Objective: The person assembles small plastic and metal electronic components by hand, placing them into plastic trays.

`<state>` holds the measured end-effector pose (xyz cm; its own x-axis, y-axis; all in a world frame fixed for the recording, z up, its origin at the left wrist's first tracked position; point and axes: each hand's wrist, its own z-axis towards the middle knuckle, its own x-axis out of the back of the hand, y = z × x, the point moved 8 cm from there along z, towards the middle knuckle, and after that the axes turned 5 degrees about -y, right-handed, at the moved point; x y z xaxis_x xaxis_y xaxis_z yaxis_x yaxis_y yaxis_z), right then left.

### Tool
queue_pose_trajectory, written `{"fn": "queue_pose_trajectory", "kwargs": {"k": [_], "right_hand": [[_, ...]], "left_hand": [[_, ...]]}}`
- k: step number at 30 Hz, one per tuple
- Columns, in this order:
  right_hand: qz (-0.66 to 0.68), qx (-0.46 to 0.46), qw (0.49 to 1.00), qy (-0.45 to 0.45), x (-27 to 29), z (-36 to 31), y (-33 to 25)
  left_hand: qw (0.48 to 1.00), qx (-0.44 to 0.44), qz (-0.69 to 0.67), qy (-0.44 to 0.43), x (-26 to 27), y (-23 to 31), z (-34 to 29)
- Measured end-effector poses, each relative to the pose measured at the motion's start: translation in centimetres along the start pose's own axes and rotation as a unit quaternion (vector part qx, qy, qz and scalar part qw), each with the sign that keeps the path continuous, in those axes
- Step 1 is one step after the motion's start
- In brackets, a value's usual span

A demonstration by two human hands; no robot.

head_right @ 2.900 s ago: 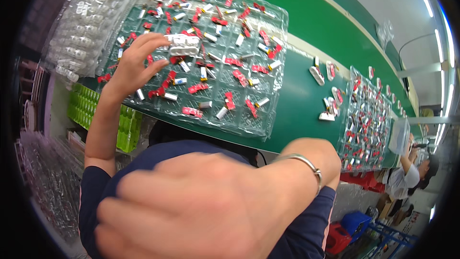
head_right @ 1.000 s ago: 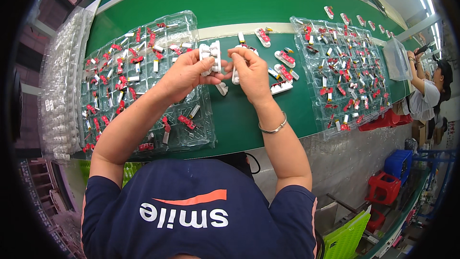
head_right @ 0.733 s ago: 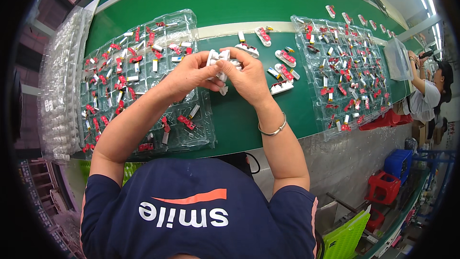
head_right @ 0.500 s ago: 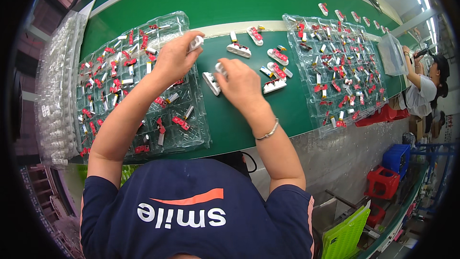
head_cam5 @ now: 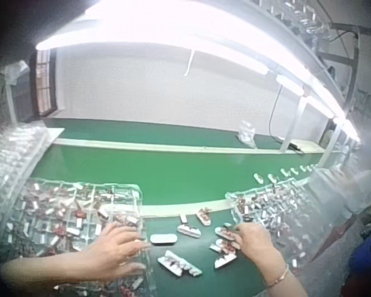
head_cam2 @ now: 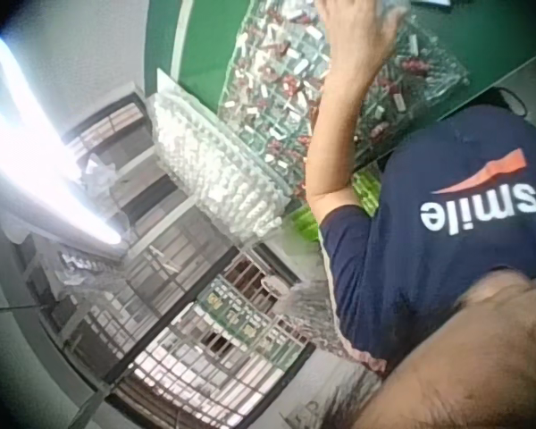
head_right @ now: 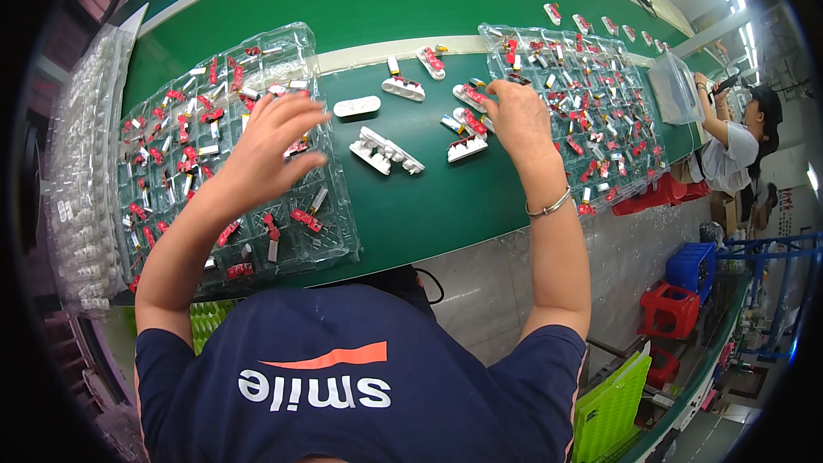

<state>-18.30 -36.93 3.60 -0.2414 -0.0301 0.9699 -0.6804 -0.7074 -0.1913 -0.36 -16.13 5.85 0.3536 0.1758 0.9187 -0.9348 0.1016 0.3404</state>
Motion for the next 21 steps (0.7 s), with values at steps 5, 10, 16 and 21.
{"fn": "queue_pose_trajectory", "kwargs": {"k": [5,10,16,21], "right_hand": [[-0.046,0.01,0.997,-0.061,-2.7,0.2,1.5],[-0.007,0.084,0.996,0.034,-2.6,0.4,0.5],[-0.018,0.068,0.997,0.034,-3.3,0.8,0.3],[-0.087,0.026,0.996,-0.006,-4.0,1.8,0.4]], "left_hand": [[1.0,-0.007,-0.025,0.001,2.7,2.4,-8.0],[0.984,0.063,0.004,0.169,3.2,2.0,-18.8],[0.948,0.163,0.088,0.258,1.4,1.0,-27.4],[0.939,0.154,0.147,0.27,0.1,0.4,-28.1]]}}
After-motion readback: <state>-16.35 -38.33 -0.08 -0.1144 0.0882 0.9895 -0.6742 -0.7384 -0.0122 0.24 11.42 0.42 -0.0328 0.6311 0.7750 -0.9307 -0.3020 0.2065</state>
